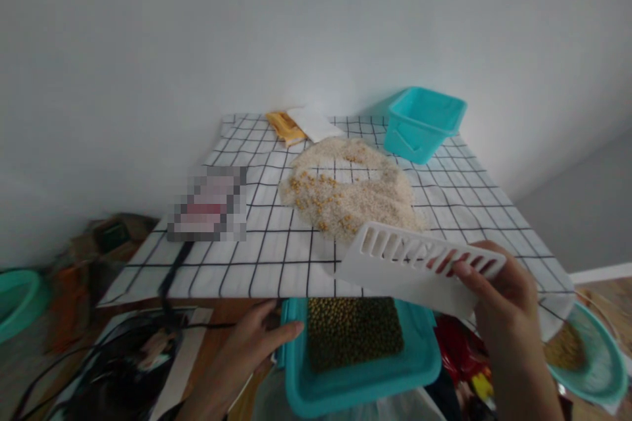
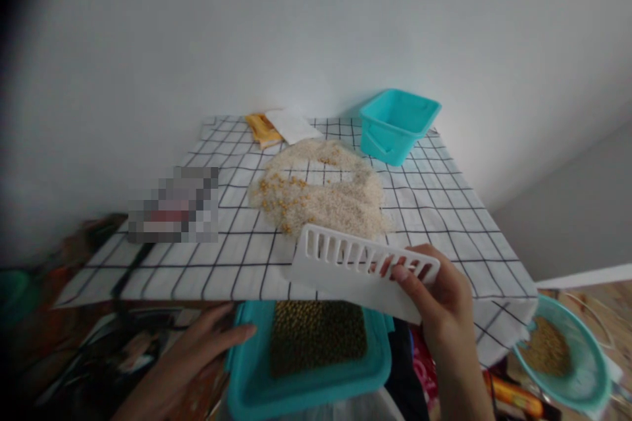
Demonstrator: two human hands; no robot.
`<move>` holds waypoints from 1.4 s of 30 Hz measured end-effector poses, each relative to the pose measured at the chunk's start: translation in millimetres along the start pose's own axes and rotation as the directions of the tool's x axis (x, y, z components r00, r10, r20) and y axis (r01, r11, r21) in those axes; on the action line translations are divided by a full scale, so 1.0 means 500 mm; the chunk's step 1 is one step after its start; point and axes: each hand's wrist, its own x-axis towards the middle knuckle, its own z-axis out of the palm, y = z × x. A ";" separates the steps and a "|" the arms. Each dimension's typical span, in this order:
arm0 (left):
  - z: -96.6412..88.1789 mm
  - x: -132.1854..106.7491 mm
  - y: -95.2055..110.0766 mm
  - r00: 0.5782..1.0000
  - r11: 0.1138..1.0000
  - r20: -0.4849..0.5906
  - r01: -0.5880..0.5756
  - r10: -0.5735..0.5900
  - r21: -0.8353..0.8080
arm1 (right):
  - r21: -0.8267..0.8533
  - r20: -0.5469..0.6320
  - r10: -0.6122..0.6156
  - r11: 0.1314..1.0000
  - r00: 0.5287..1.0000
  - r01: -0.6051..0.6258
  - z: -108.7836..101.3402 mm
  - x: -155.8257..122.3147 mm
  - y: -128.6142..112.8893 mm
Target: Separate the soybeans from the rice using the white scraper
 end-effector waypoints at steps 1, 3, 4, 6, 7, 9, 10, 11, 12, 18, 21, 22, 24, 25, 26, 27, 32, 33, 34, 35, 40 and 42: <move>-0.001 -0.001 0.000 1.000 1.000 0.000 -0.003 0.003 0.007 | 0.000 -0.015 -0.021 1.000 1.000 0.021 -0.001 0.008 0.008; -0.001 0.000 -0.003 1.000 1.000 -0.009 -0.006 0.006 0.015 | -0.022 -0.025 -0.107 0.994 0.994 0.106 0.001 0.036 0.024; -0.001 0.000 -0.005 1.000 1.000 -0.016 -0.007 0.007 0.017 | -0.040 -0.019 -0.132 0.991 0.991 0.131 0.004 0.054 0.031; 0.002 0.003 -0.009 1.000 1.000 -0.027 -0.007 0.007 0.024 | -0.072 0.013 -0.191 0.979 0.981 0.192 0.016 0.094 0.038; 0.003 0.005 -0.010 1.000 0.999 -0.024 -0.009 0.010 0.031 | -0.077 0.034 -0.227 0.970 0.973 0.229 0.025 0.113 0.039; 0.004 0.010 -0.014 1.000 0.999 -0.009 -0.011 0.011 0.046 | -0.056 0.080 -0.264 0.962 0.961 0.269 0.043 0.144 0.039; 0.005 0.012 -0.015 1.000 0.999 -0.007 -0.006 0.006 0.051 | -0.038 0.082 -0.270 0.961 0.959 0.274 0.051 0.153 0.039; 0.004 0.015 -0.017 1.000 0.999 -0.002 -0.002 0.003 0.049 | -0.025 0.072 -0.273 0.961 0.959 0.275 0.057 0.159 0.038; 0.003 0.016 -0.018 1.000 0.999 -0.001 -0.004 0.005 0.044 | -0.012 0.050 -0.274 0.961 0.960 0.275 0.061 0.162 0.038; 0.003 0.006 -0.006 1.000 0.999 -0.003 0.009 -0.009 0.031 | 0.118 -0.117 -0.277 0.950 0.954 0.290 0.047 0.151 0.032; 0.006 0.007 0.003 0.999 0.999 0.032 0.029 -0.030 0.033 | 0.119 -0.196 -0.278 0.945 0.940 0.304 0.029 0.151 0.027; 0.007 0.008 0.004 0.999 0.999 0.045 0.027 -0.029 0.035 | 0.107 -0.213 -0.282 0.945 0.936 0.309 0.024 0.152 0.026; 0.008 0.013 0.003 0.998 1.000 0.062 0.010 -0.012 0.026 | 0.089 -0.229 -0.292 0.944 0.929 0.319 0.016 0.151 0.026; 0.009 0.014 0.000 0.998 1.000 0.060 -0.003 0.002 0.018 | 0.087 -0.226 -0.298 0.942 0.927 0.324 0.014 0.150 0.027; 0.009 0.015 -0.002 0.999 1.000 0.053 -0.010 0.009 0.009 | 0.088 -0.219 -0.303 0.940 0.927 0.328 0.013 0.148 0.028; 0.009 0.015 -0.004 0.999 1.000 0.043 -0.011 0.011 0.003 | 0.089 -0.209 -0.307 0.940 0.929 0.331 0.013 0.145 0.030; 0.011 0.009 -0.008 1.000 1.000 0.016 -0.005 0.005 0.023 | 0.039 -0.122 -0.290 0.954 0.949 0.296 0.022 0.126 0.035; 0.011 0.008 -0.008 1.000 0.999 0.016 -0.009 0.008 0.032 | 0.020 -0.108 -0.285 0.957 0.952 0.289 0.024 0.124 0.035; 0.011 0.007 -0.007 1.000 0.999 0.014 -0.013 0.012 0.036 | 0.009 -0.099 -0.285 0.958 0.954 0.287 0.027 0.122 0.034; 0.011 0.006 -0.006 1.000 0.999 0.013 -0.014 0.014 0.038 | 0.008 -0.097 -0.289 0.957 0.952 0.291 0.029 0.121 0.034; 0.010 0.008 -0.011 0.999 0.998 0.007 -0.041 0.041 0.043 | 0.032 -0.074 -0.289 0.956 0.954 0.292 0.040 0.126 0.034; 0.010 0.011 -0.014 0.999 0.999 -0.001 -0.036 0.036 0.040 | 0.022 -0.030 -0.266 0.964 0.964 0.266 0.041 0.128 0.037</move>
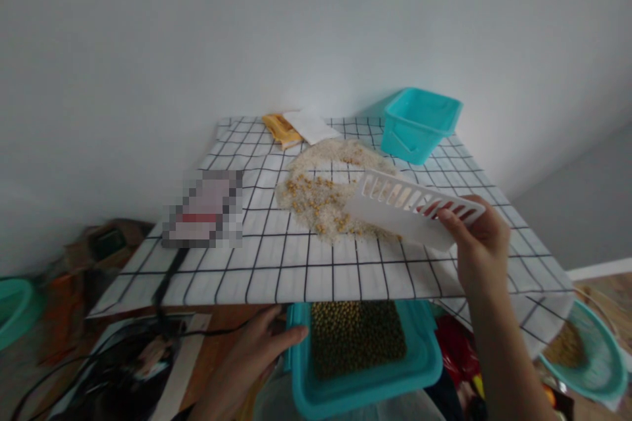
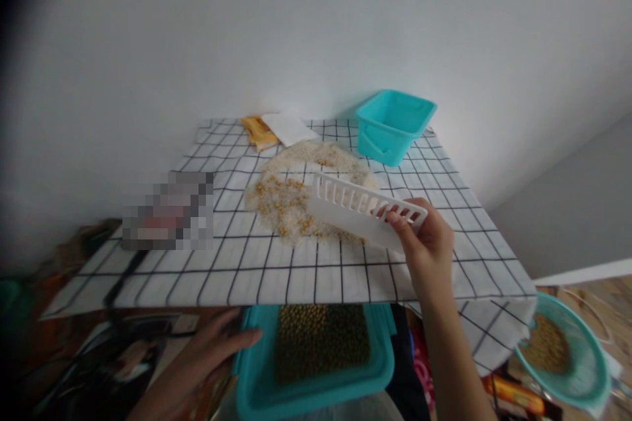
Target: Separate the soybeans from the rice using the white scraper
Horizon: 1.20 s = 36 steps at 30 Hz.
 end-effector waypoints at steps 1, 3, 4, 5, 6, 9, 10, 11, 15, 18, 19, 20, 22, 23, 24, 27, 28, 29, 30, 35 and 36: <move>0.000 0.001 0.000 1.000 1.000 0.000 0.006 -0.006 -0.005 | -0.004 0.018 0.007 1.000 1.000 -0.006 -0.001 0.000 0.001; 0.001 0.002 0.002 1.000 1.000 0.001 0.006 -0.006 -0.020 | -0.006 0.043 0.006 1.000 0.999 -0.006 -0.005 -0.002 0.003; 0.001 0.002 0.004 1.000 1.000 0.005 0.000 0.001 -0.027 | -0.006 0.051 0.002 1.000 0.999 -0.002 -0.006 -0.002 0.002; 0.001 0.001 0.006 1.000 1.000 0.011 -0.008 0.008 -0.030 | -0.006 0.058 -0.001 1.000 0.998 0.001 -0.008 -0.003 0.001; 0.001 -0.001 0.009 1.000 0.999 0.013 -0.015 0.016 -0.032 | -0.005 0.062 -0.002 1.000 0.998 0.002 -0.009 -0.003 -0.001; 0.002 -0.006 0.014 1.000 1.000 0.010 -0.011 0.012 -0.028 | -0.006 0.058 -0.007 1.000 0.998 0.007 -0.007 -0.002 -0.007; 0.001 -0.007 0.014 1.000 1.000 0.005 -0.007 0.007 -0.023 | -0.009 0.064 -0.008 1.000 0.998 0.008 -0.006 -0.001 -0.008; 0.001 -0.007 0.014 1.000 1.000 0.004 -0.004 0.004 -0.018 | -0.011 0.078 -0.010 1.000 0.997 0.011 -0.004 0.000 -0.009; -0.001 -0.002 0.010 1.000 1.000 0.026 -0.006 0.005 0.001 | -0.021 0.133 -0.042 0.999 0.990 0.046 -0.007 0.000 -0.008; -0.003 -0.003 0.006 1.000 1.000 0.017 -0.001 0.001 -0.002 | 0.001 0.158 -0.048 0.999 0.986 0.049 -0.017 -0.004 -0.007; -0.002 -0.004 0.005 1.000 1.000 0.009 0.001 -0.001 -0.001 | 0.018 0.157 -0.047 0.999 0.986 0.045 -0.020 -0.004 -0.007; -0.002 -0.006 0.004 1.000 1.000 0.008 0.003 -0.003 0.002 | 0.034 0.148 -0.047 0.999 0.988 0.042 -0.022 -0.005 -0.006; -0.001 -0.007 0.003 1.000 1.000 0.012 0.005 -0.005 0.008 | 0.052 0.120 -0.041 0.998 0.992 0.035 -0.025 -0.004 -0.006; -0.001 -0.007 0.004 1.000 1.000 0.015 0.004 -0.004 0.009 | 0.047 0.110 -0.035 0.998 0.993 0.030 -0.026 -0.004 -0.005; -0.001 -0.007 0.004 1.000 1.000 0.014 0.004 -0.004 0.013 | 0.034 0.105 -0.029 0.999 0.994 0.025 -0.027 -0.003 -0.003; -0.002 -0.005 0.008 1.000 0.999 0.018 0.009 -0.010 0.031 | -0.004 0.110 -0.023 1.000 0.994 0.024 -0.028 -0.005 0.002; -0.002 -0.006 0.011 1.000 0.999 0.026 0.008 -0.009 0.035 | -0.006 0.110 -0.025 1.000 0.994 0.026 -0.028 -0.007 0.003; -0.003 -0.007 0.013 0.999 0.999 0.034 0.008 -0.009 0.038 | -0.001 0.110 -0.025 1.000 0.994 0.025 -0.029 -0.009 0.003; -0.003 -0.008 0.015 0.999 0.999 0.037 0.009 -0.010 0.036 | 0.008 0.108 -0.022 1.000 0.994 0.021 -0.029 -0.011 0.003; 0.000 -0.016 0.021 1.000 1.000 0.012 0.013 -0.013 -0.018 | 0.011 0.039 0.021 1.000 0.999 -0.021 -0.033 -0.016 -0.002; 0.001 -0.016 0.020 1.000 0.999 0.013 0.013 -0.013 -0.031 | -0.005 0.031 0.028 1.000 0.999 -0.028 -0.034 -0.017 -0.003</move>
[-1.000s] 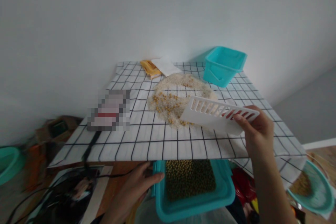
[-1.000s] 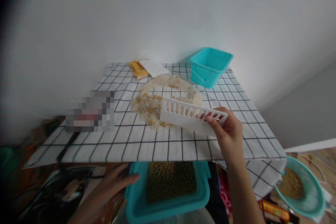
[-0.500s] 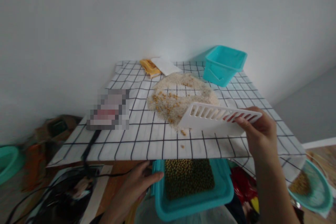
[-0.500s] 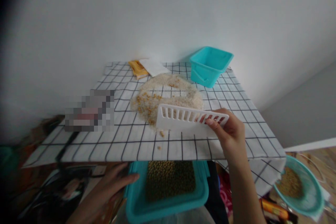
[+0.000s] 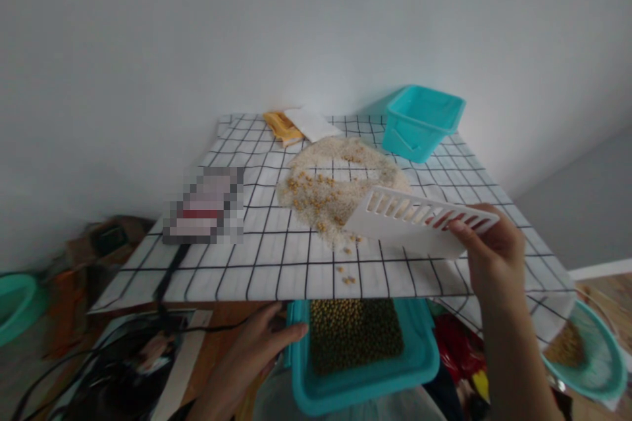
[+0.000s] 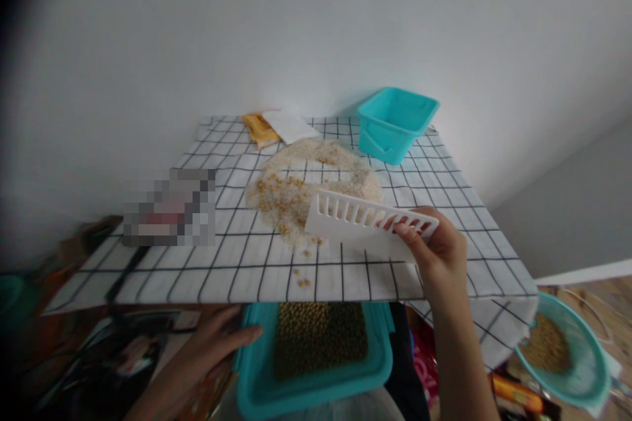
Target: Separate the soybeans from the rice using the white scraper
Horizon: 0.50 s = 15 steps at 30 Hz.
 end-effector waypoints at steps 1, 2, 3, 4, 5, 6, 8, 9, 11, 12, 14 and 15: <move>0.001 0.001 0.000 1.000 1.000 0.004 0.004 -0.004 -0.010 | -0.014 0.003 0.005 1.000 1.000 -0.005 -0.002 0.000 0.000; 0.001 0.002 -0.001 1.000 1.000 0.008 0.008 -0.008 -0.017 | -0.024 0.014 0.008 1.000 1.000 -0.008 -0.004 0.000 0.001; 0.001 0.003 -0.002 1.000 1.000 0.005 0.010 -0.010 -0.020 | -0.028 0.027 0.009 1.000 1.000 -0.008 -0.005 -0.001 0.003; 0.001 0.004 -0.002 1.000 1.000 -0.002 0.010 -0.010 -0.019 | -0.026 0.040 0.009 1.000 0.999 -0.008 -0.007 -0.002 0.005; 0.001 0.004 -0.002 1.000 1.000 -0.005 0.011 -0.011 -0.016 | -0.017 0.051 0.009 1.000 0.999 -0.008 -0.009 -0.003 0.007; 0.002 0.004 -0.003 1.000 1.000 -0.006 0.011 -0.011 -0.013 | -0.006 0.061 0.008 1.000 0.998 -0.008 -0.010 -0.005 0.009; 0.002 0.004 -0.004 1.000 1.000 -0.003 0.006 -0.006 -0.014 | 0.007 0.074 0.006 1.000 0.997 -0.006 -0.012 -0.008 0.013; 0.003 0.003 -0.004 1.000 1.000 0.002 0.000 0.000 -0.018 | 0.009 0.079 0.005 1.000 0.997 -0.005 -0.013 -0.010 0.015; 0.004 0.003 -0.006 1.000 1.000 0.006 -0.012 0.012 -0.027 | 0.012 0.082 0.001 1.000 0.997 -0.002 -0.016 -0.013 0.017; 0.004 0.003 -0.008 1.000 0.999 0.002 -0.017 0.018 -0.028 | 0.013 0.082 0.002 1.000 0.997 -0.003 -0.017 -0.014 0.017; 0.004 0.005 -0.012 1.000 1.000 -0.004 -0.025 0.024 -0.017 | 0.018 0.077 0.010 1.000 0.997 -0.012 -0.019 -0.017 0.018; 0.004 0.006 -0.014 1.000 1.000 -0.009 -0.028 0.028 -0.007 | 0.019 0.073 0.016 1.000 0.997 -0.018 -0.020 -0.018 0.017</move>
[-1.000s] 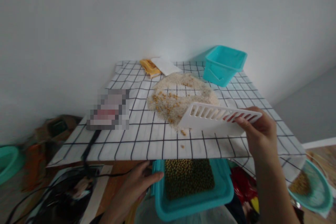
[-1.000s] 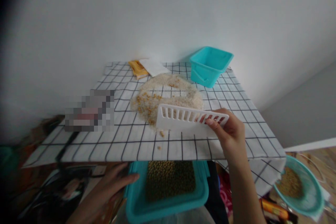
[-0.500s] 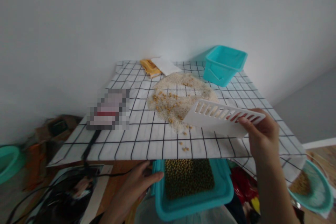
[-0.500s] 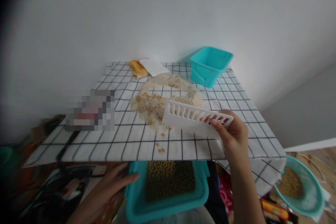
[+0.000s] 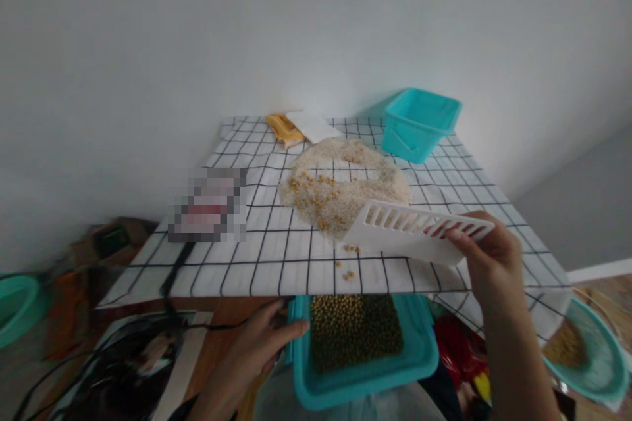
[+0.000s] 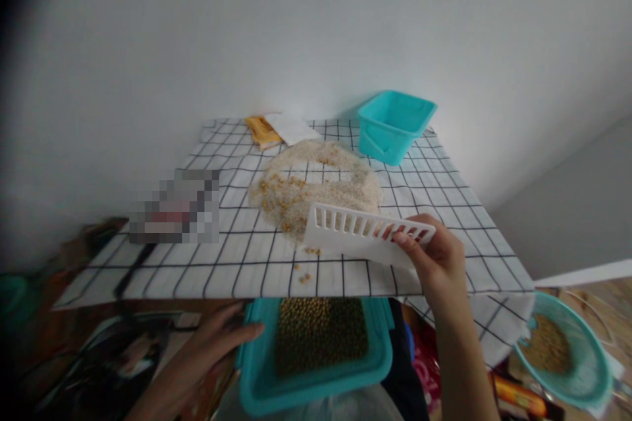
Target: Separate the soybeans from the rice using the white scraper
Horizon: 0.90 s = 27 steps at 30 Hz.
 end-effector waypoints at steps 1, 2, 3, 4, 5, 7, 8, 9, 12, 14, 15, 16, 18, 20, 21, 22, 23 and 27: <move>-0.001 0.001 -0.002 1.000 1.000 -0.004 -0.005 0.005 0.010 | -0.001 -0.004 0.007 1.000 1.000 -0.007 -0.001 -0.001 -0.001; -0.001 0.001 -0.004 1.000 1.000 -0.005 -0.009 0.009 0.019 | -0.003 -0.009 0.013 1.000 1.000 -0.013 -0.001 -0.003 -0.003; -0.002 0.000 -0.006 1.000 1.000 -0.003 -0.011 0.011 0.028 | -0.004 -0.013 0.017 1.000 1.000 -0.017 0.000 -0.004 -0.005; -0.003 -0.001 -0.008 1.000 0.999 0.002 -0.012 0.012 0.033 | -0.006 -0.017 0.018 1.000 1.000 -0.018 0.000 -0.006 -0.008; -0.004 -0.003 -0.010 1.000 0.999 0.006 -0.013 0.013 0.035 | -0.008 -0.020 0.016 1.000 1.000 -0.017 0.001 -0.008 -0.011; -0.006 -0.007 -0.015 1.000 0.999 0.007 -0.012 0.012 0.034 | -0.015 -0.020 0.009 1.000 1.000 -0.010 0.004 -0.012 -0.017; -0.007 -0.008 -0.017 1.000 0.999 0.005 -0.008 0.008 0.031 | -0.018 -0.017 0.005 1.000 1.000 -0.006 0.006 -0.013 -0.020; -0.008 -0.010 -0.019 1.000 1.000 0.001 -0.005 0.005 0.028 | -0.022 -0.012 0.002 1.000 1.000 -0.002 0.007 -0.015 -0.022; -0.012 -0.014 -0.024 1.000 1.000 -0.005 -0.005 0.005 0.011 | -0.042 0.002 -0.017 0.999 1.000 0.018 0.010 -0.021 -0.029; -0.013 -0.020 -0.024 1.000 1.000 -0.016 -0.016 0.016 -0.004 | -0.051 0.011 -0.028 0.998 1.000 0.028 0.010 -0.024 -0.032; -0.013 -0.024 -0.024 1.000 1.000 -0.022 -0.021 0.020 -0.009 | -0.052 0.016 -0.030 0.998 0.999 0.031 0.010 -0.026 -0.033; -0.013 -0.027 -0.022 0.999 1.000 -0.031 -0.027 0.027 -0.011 | -0.050 0.021 -0.031 0.998 0.999 0.032 0.009 -0.027 -0.035; -0.013 -0.031 -0.020 0.998 0.999 -0.045 -0.036 0.036 -0.011 | -0.047 0.026 -0.031 0.998 0.999 0.032 0.007 -0.030 -0.038; -0.013 -0.031 -0.017 0.999 0.999 -0.044 -0.032 0.032 -0.008 | -0.049 0.029 -0.032 0.998 0.999 0.034 0.005 -0.032 -0.039; -0.013 -0.029 -0.016 0.999 1.000 -0.036 -0.025 0.024 -0.006 | -0.052 0.034 -0.031 0.998 0.999 0.032 0.003 -0.032 -0.040; -0.014 -0.027 -0.015 0.999 1.000 -0.028 -0.018 0.017 -0.003 | -0.054 0.039 -0.028 0.998 0.999 0.031 0.001 -0.033 -0.039; -0.014 -0.024 -0.014 1.000 1.000 -0.022 -0.008 0.008 0.001 | -0.057 0.046 -0.025 0.998 0.999 0.028 0.000 -0.034 -0.038; -0.016 -0.011 -0.012 0.999 1.000 -0.022 0.023 -0.023 0.001 | -0.057 0.075 -0.004 0.998 0.997 0.009 -0.005 -0.032 -0.031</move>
